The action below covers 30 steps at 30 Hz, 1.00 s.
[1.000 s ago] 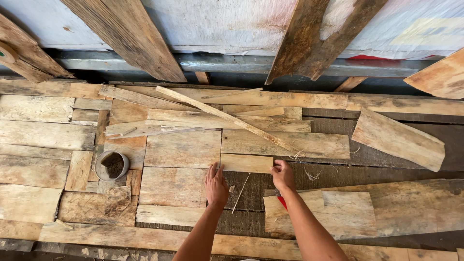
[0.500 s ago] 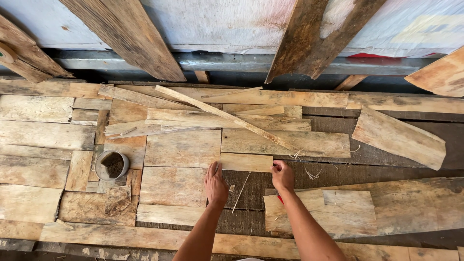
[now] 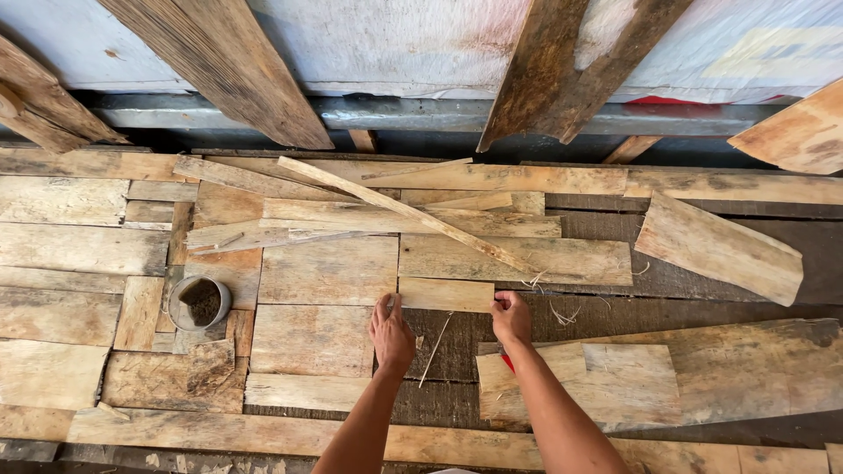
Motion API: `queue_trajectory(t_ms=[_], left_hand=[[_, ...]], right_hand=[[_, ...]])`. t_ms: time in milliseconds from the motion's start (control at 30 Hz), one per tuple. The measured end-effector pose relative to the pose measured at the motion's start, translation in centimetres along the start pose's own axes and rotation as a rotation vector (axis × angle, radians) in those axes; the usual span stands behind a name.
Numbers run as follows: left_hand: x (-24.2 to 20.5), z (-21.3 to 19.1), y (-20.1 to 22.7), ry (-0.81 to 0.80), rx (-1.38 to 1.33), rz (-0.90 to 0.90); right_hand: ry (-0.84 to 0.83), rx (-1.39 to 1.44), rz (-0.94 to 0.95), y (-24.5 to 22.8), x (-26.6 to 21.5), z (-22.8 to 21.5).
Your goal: Scoring and peeling thin strips from larger pieces of wood using a utility knife on a workbench.
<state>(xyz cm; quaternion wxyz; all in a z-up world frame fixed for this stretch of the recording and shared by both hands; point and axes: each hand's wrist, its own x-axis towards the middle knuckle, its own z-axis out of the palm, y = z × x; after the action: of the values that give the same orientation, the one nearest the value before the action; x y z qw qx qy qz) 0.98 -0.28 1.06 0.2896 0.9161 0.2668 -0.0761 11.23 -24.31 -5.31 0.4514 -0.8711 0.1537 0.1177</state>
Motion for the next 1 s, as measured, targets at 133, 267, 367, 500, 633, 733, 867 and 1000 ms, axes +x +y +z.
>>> queue_trajectory(t_ms=[133,267,367,500,633,733,867,1000], left_hand=[[0.2,1.3,-0.9,0.032,0.026,0.045],[0.3,1.8,-1.2,0.025,0.027,0.044],[0.1,1.2,-0.9,0.015,0.053,0.042],[-0.1,0.5,-0.4,0.011,0.047,0.043],[0.1,1.2,-1.1,0.025,0.05,0.061],[0.2,1.3,-1.2,0.021,0.059,0.058],[-0.1,0.7,-1.0,0.042,0.014,0.067],[0.3,1.0,-1.2,0.011,0.046,0.06]], right_hand=[[0.026,-0.126,0.01,-3.3,-1.3,-1.4],[0.002,-0.135,0.022,-3.7,-1.4,-1.7],[-0.005,-0.131,0.002,-3.3,-1.5,-1.6],[-0.009,-0.086,-0.016,-3.1,-1.4,-1.5],[-0.022,-0.114,-0.026,-3.3,-1.5,-1.6],[-0.031,-0.157,-0.063,-3.0,-1.4,-1.5],[-0.023,-0.136,-0.132,-3.2,-1.6,-1.6],[-0.04,-0.171,-0.146,-3.7,-2.1,-1.9]])
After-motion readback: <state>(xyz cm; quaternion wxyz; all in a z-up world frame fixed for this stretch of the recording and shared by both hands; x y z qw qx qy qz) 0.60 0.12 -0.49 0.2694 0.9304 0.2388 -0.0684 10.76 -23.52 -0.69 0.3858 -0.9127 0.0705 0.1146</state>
